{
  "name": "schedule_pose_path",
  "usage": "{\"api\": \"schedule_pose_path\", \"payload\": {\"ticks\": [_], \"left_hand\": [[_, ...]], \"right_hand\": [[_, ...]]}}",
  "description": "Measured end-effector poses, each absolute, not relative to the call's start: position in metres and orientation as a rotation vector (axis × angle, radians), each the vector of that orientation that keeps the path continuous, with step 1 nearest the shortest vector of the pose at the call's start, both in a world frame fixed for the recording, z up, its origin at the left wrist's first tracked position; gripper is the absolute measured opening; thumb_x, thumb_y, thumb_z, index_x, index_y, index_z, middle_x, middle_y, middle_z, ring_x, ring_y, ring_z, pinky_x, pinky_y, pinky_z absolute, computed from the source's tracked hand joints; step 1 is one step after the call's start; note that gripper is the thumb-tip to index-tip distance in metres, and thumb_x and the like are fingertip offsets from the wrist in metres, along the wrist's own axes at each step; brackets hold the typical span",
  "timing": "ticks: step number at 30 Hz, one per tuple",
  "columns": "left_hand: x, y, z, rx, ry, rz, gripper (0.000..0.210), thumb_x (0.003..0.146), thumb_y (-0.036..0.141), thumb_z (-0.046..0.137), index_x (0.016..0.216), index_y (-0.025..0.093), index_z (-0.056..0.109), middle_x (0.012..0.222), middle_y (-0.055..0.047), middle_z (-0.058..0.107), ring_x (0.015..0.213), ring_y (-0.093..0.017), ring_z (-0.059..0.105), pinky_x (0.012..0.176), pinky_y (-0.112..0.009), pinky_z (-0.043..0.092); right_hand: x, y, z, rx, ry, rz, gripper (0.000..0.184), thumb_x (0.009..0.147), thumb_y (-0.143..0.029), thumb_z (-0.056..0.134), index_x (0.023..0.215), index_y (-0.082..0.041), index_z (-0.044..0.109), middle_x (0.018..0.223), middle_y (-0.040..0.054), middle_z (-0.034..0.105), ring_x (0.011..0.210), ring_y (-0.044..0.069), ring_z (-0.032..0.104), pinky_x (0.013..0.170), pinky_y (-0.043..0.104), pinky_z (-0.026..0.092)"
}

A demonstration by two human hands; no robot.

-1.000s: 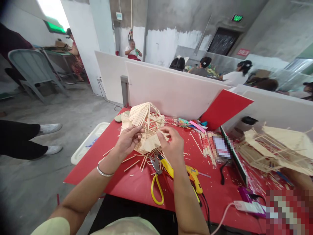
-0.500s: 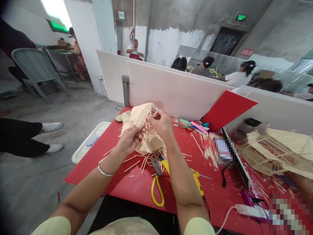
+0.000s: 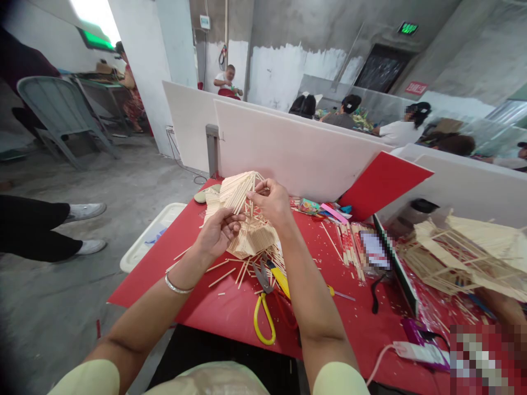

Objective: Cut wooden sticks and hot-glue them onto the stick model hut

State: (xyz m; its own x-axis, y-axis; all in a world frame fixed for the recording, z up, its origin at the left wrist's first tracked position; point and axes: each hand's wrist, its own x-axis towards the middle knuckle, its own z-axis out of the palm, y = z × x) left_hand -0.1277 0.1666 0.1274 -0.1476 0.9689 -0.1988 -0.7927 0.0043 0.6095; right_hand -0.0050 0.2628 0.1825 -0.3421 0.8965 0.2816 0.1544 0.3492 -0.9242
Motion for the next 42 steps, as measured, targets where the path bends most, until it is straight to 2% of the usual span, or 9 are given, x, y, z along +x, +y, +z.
{"api": "schedule_pose_path", "payload": {"ticks": [8,16,24,29,33,42], "left_hand": [[-0.1296,0.1691,0.1270,0.343,0.730,1.563,0.013,0.075,0.020,0.070,0.082,0.010,0.067,0.073,-0.006,0.073,0.047,-0.005,0.057,0.041,-0.013,0.040],[-0.1307,0.1703,0.1287,0.313,0.709,1.564,0.010,0.077,0.020,0.067,0.077,0.010,0.065,0.072,-0.007,0.072,0.047,-0.005,0.056,0.039,-0.013,0.040],[-0.1314,0.1729,0.1216,0.392,0.686,1.601,0.015,0.068,0.014,0.076,0.078,0.010,0.065,0.076,-0.005,0.073,0.049,-0.004,0.058,0.042,-0.012,0.043],[-0.1311,0.1726,0.1228,0.399,0.699,1.603,0.016,0.069,0.015,0.076,0.078,0.010,0.064,0.075,-0.005,0.072,0.049,-0.003,0.057,0.040,-0.011,0.040],[-0.1311,0.1728,0.1229,0.409,0.704,1.608,0.015,0.068,0.015,0.076,0.076,0.010,0.064,0.076,-0.006,0.073,0.049,-0.004,0.057,0.041,-0.012,0.041],[-0.1312,0.1727,0.1202,0.429,0.693,1.617,0.014,0.068,0.015,0.076,0.074,0.011,0.064,0.078,-0.007,0.074,0.050,-0.004,0.058,0.043,-0.012,0.043]], "right_hand": [[-0.0068,0.2613,0.1814,-0.929,-1.722,1.058,0.038,0.064,-0.044,0.079,0.079,-0.023,0.052,0.067,-0.0027,0.058,0.060,0.011,0.052,0.050,0.025,0.040],[-0.0056,0.2609,0.1798,-0.902,-1.733,1.016,0.028,0.068,-0.036,0.076,0.078,-0.021,0.055,0.069,-0.0031,0.059,0.057,0.009,0.048,0.052,0.024,0.039],[-0.0072,0.2584,0.1816,-0.903,-1.713,1.050,0.033,0.067,-0.040,0.078,0.078,-0.022,0.053,0.070,-0.0020,0.060,0.061,0.011,0.052,0.053,0.025,0.040],[-0.0069,0.2580,0.1808,-0.910,-1.735,1.013,0.029,0.069,-0.039,0.075,0.080,-0.021,0.054,0.071,-0.0019,0.061,0.061,0.011,0.053,0.054,0.025,0.040],[-0.0074,0.2563,0.1813,-0.936,-1.725,0.980,0.034,0.067,-0.044,0.076,0.080,-0.021,0.054,0.070,-0.0027,0.060,0.060,0.010,0.052,0.053,0.024,0.040],[-0.0076,0.2544,0.1832,-0.926,-1.706,0.992,0.035,0.065,-0.044,0.078,0.079,-0.021,0.055,0.069,-0.0030,0.060,0.061,0.011,0.053,0.056,0.025,0.042]]}}
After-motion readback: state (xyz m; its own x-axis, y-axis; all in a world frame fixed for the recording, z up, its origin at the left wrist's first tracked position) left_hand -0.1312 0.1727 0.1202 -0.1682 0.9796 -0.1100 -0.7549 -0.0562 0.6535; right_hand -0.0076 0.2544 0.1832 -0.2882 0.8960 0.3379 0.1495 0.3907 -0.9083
